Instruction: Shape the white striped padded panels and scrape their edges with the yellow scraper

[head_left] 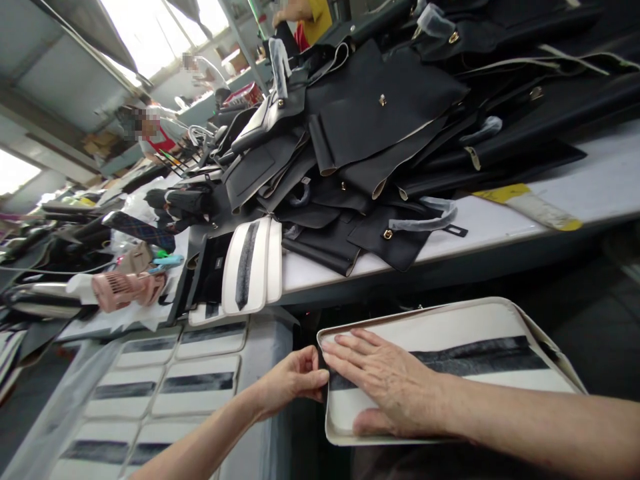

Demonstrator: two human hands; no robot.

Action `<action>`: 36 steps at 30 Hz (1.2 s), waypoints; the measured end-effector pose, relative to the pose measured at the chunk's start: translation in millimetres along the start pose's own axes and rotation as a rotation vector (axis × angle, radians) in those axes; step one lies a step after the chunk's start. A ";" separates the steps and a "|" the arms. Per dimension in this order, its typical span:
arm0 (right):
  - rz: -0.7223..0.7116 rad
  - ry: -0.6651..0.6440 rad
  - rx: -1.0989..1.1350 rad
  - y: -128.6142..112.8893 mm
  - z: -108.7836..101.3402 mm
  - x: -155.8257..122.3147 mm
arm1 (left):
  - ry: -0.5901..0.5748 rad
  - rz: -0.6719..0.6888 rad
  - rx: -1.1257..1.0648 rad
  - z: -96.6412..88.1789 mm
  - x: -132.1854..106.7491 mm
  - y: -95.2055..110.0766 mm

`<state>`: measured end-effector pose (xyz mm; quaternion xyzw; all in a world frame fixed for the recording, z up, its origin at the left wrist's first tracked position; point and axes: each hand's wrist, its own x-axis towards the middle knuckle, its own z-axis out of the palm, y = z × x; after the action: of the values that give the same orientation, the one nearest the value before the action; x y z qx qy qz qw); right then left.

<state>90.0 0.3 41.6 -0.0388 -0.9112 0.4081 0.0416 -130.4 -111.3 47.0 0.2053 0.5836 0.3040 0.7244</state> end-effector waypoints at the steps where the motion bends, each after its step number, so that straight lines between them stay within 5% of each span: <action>1: 0.010 0.013 0.007 -0.9 1.4 0.3 | -0.006 -0.018 0.025 0.3 -1.1 2.9; 11: 0.029 0.041 0.028 -10.7 10.0 -5.5 | -0.002 -0.063 0.194 13.3 -9.4 11.9; 26: 0.072 -0.056 -0.136 22.2 -9.8 -4.1 | 0.421 0.405 -0.180 55.7 43.4 -69.1; 36: 0.044 -0.010 -0.112 21.9 -6.7 -9.3 | 0.348 0.343 -0.075 43.9 34.4 -51.3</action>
<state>100.8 18.8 29.3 -0.0589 -0.9316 0.3577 0.0257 -73.0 -122.9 -1.0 0.2189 0.6445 0.4750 0.5577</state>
